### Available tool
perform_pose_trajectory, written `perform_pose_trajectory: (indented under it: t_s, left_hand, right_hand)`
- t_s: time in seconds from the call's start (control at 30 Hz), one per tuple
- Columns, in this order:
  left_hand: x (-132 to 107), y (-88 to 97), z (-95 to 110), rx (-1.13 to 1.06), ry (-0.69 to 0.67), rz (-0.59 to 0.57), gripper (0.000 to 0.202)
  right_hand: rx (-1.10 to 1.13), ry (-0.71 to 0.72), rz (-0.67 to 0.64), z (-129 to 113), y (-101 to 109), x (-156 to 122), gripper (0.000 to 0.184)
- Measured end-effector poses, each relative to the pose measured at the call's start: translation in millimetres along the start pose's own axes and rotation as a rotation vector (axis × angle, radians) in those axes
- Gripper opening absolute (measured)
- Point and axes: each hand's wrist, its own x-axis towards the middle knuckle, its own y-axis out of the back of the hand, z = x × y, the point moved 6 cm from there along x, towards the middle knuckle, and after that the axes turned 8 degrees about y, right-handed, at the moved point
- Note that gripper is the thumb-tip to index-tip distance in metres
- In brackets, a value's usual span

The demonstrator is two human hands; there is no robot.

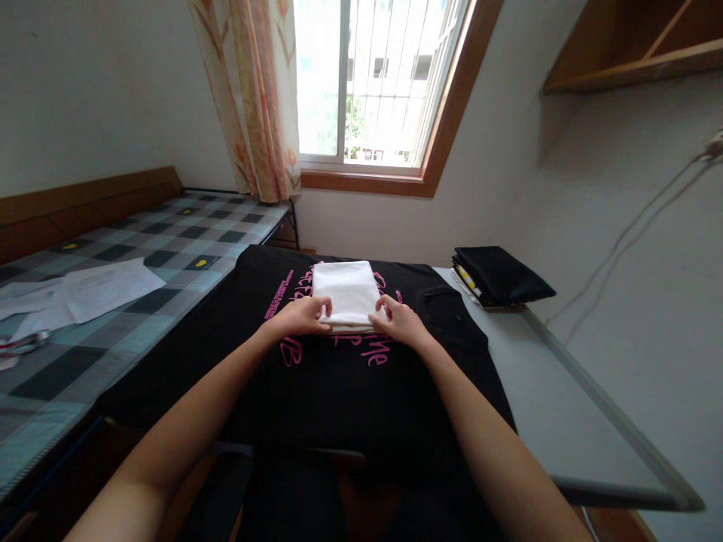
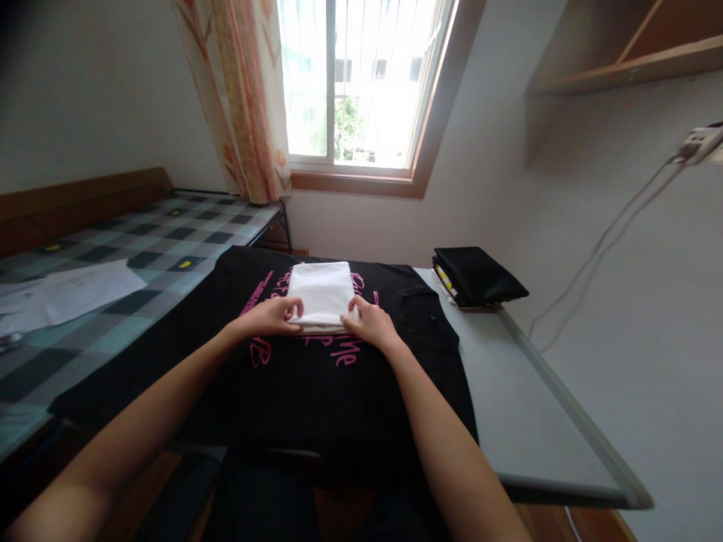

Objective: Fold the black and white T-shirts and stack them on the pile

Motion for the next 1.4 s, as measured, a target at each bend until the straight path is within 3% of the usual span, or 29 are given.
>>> perform_pose_trajectory:
  t_s: [0.1, 0.2, 0.43, 0.53, 0.73, 0.83, 1.07, 1.17, 1.4]
  left_hand:
    - [-2, 2.3, 4, 0.105, -0.07, 0.016, 0.027]
    - [-4, 2.4, 9, 0.227, -0.129, 0.043, 0.023]
    - [-9, -4.0, 28, 0.428, -0.214, 0.132, 0.011]
    - [-8, -5.2, 30, 0.457, -0.211, 0.185, 0.016]
    - [-10, -5.2, 31, 0.405, -0.352, 0.211, 0.005]
    - [-11, -6.3, 31, 0.359, -0.404, 0.182, 0.015]
    - [-5, -9.4, 28, 0.322, -0.307, 0.189, 0.018]
    - [-4, -5.5, 26, 0.268, -0.268, 0.165, 0.016]
    - [-10, 6.6, 27, 0.175, -0.361, 0.17, 0.017]
  right_hand:
    - [-0.052, 0.131, 0.008, -8, 5, -1, 0.032]
    - [-0.097, 0.278, 0.046, -15, 7, -3, 0.024]
    - [-0.289, 0.37, 0.038, -32, -4, -4, 0.017]
    - [-0.321, 0.403, 0.049, -37, -5, -4, 0.01]
    - [-0.274, 0.455, 0.057, -38, -4, -3, 0.008]
    - [-0.268, 0.443, 0.023, -38, -7, -3, 0.01]
    - [-0.233, 0.567, 0.032, -55, -15, -10, 0.021]
    - [-0.23, 0.609, 0.054, -63, -18, -14, 0.016]
    - [-0.304, 0.633, 0.12, -72, -25, -12, 0.02]
